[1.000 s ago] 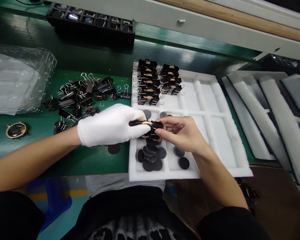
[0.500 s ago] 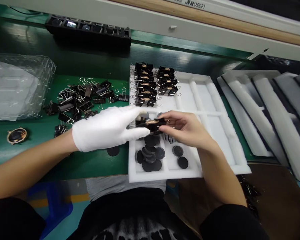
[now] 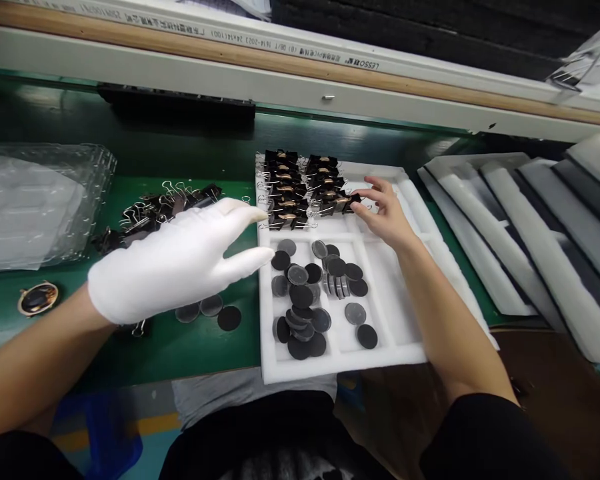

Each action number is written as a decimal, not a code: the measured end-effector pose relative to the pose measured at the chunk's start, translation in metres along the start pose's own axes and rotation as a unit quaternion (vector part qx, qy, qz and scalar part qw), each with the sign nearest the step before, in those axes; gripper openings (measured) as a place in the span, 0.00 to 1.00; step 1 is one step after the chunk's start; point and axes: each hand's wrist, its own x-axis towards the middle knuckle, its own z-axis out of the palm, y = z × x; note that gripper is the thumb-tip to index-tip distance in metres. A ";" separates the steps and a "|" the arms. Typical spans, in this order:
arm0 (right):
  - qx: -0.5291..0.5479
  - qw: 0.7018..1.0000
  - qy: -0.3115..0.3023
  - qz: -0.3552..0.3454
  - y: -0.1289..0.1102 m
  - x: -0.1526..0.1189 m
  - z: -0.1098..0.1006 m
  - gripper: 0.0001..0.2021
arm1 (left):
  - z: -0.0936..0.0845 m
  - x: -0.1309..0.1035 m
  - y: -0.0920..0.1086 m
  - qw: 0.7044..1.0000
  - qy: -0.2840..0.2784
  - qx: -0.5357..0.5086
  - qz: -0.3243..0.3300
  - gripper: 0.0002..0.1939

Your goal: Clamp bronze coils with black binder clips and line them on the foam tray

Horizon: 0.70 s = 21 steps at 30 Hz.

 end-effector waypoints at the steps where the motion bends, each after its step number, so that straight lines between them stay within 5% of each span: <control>1: 0.002 1.000 -0.003 0.000 0.001 -0.002 0.003 0.26 | 0.000 0.000 -0.001 1.000 0.005 -0.001 0.002 0.34; 8: -0.018 0.999 -0.042 0.015 -0.001 -0.008 0.008 0.26 | 0.004 0.002 -0.004 1.000 0.018 0.015 -0.003 0.32; 13: -0.038 0.999 -0.009 -0.016 -0.006 -0.012 0.015 0.25 | 0.006 0.002 -0.005 0.999 0.030 0.025 0.010 0.32; 21: -0.106 0.994 0.029 -0.025 -0.016 -0.015 0.028 0.16 | -0.019 -0.013 -0.010 0.994 0.077 0.070 -0.022 0.27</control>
